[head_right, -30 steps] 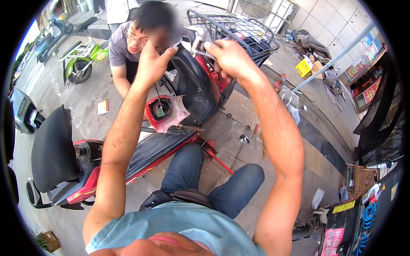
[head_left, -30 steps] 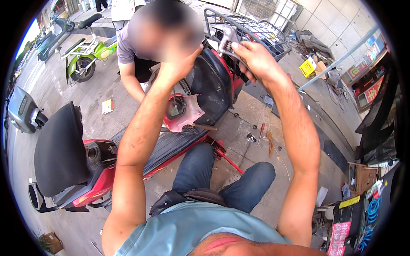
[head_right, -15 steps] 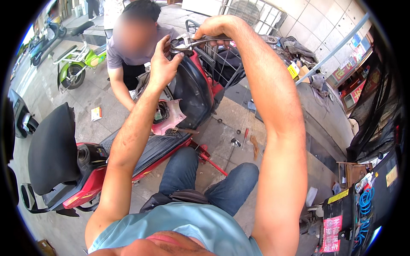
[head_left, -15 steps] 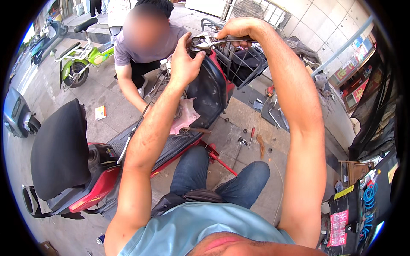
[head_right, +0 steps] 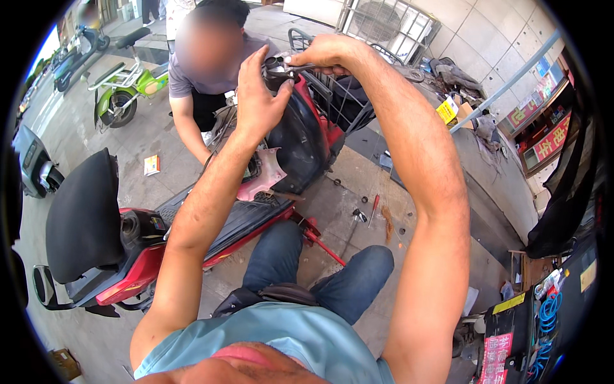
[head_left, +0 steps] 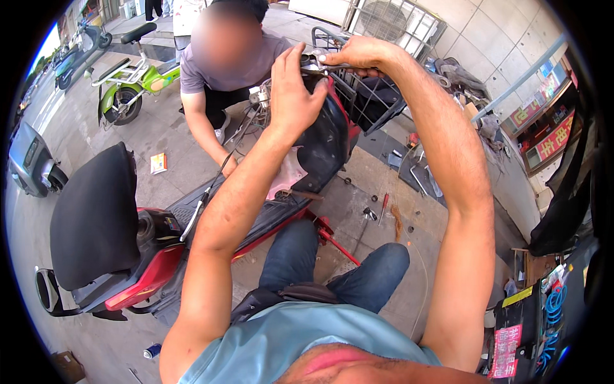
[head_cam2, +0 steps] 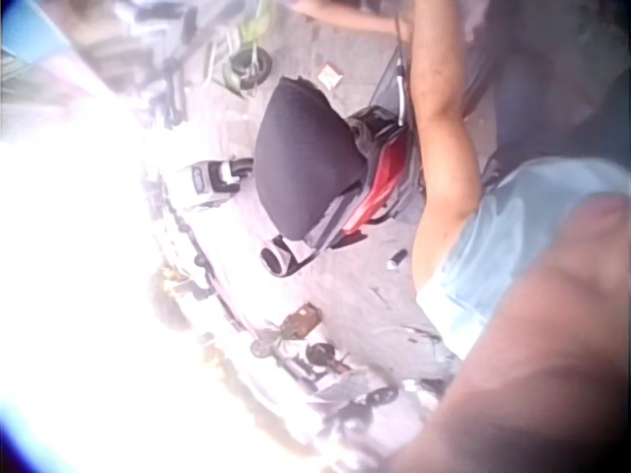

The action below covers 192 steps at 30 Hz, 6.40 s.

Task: The person uses a wrench to tighten a bolt on the front of a red scooter. They then remove the front cover of the scooter and place it on the ground.

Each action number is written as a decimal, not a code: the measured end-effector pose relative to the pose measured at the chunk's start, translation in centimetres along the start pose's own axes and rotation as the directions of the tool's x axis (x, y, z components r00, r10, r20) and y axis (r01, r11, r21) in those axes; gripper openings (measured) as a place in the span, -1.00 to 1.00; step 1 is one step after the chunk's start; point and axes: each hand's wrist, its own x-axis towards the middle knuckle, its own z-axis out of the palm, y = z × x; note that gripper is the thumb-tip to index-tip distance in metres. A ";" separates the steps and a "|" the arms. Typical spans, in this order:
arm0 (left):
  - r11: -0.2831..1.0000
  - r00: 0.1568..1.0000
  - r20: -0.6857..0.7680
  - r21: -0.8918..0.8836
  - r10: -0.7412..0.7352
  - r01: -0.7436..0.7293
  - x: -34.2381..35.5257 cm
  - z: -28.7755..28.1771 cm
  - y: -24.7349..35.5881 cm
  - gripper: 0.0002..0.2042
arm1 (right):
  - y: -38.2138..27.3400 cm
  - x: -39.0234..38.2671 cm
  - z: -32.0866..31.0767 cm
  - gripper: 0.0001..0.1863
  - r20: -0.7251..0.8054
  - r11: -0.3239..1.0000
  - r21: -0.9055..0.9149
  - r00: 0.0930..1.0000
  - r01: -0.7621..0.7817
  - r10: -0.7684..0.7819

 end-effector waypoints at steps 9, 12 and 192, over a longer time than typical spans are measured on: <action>0.934 0.940 -0.098 -0.118 0.327 -0.337 4.0 4.2 3.9 -0.31 | 0.9 -3.1 -1.3 -0.59 -0.063 0.982 0.118 0.988 0.146 -0.140; 0.951 0.957 0.005 -0.113 0.291 -0.288 3.9 4.0 5.6 -0.32 | 2.7 -3.6 -2.0 -0.61 -0.038 0.970 0.040 0.970 0.240 -0.238; 0.742 0.598 0.448 -0.299 0.665 -0.601 1.0 1.6 7.2 -0.52 | 21.4 8.2 39.6 -0.06 -0.742 0.945 0.263 0.667 0.194 0.070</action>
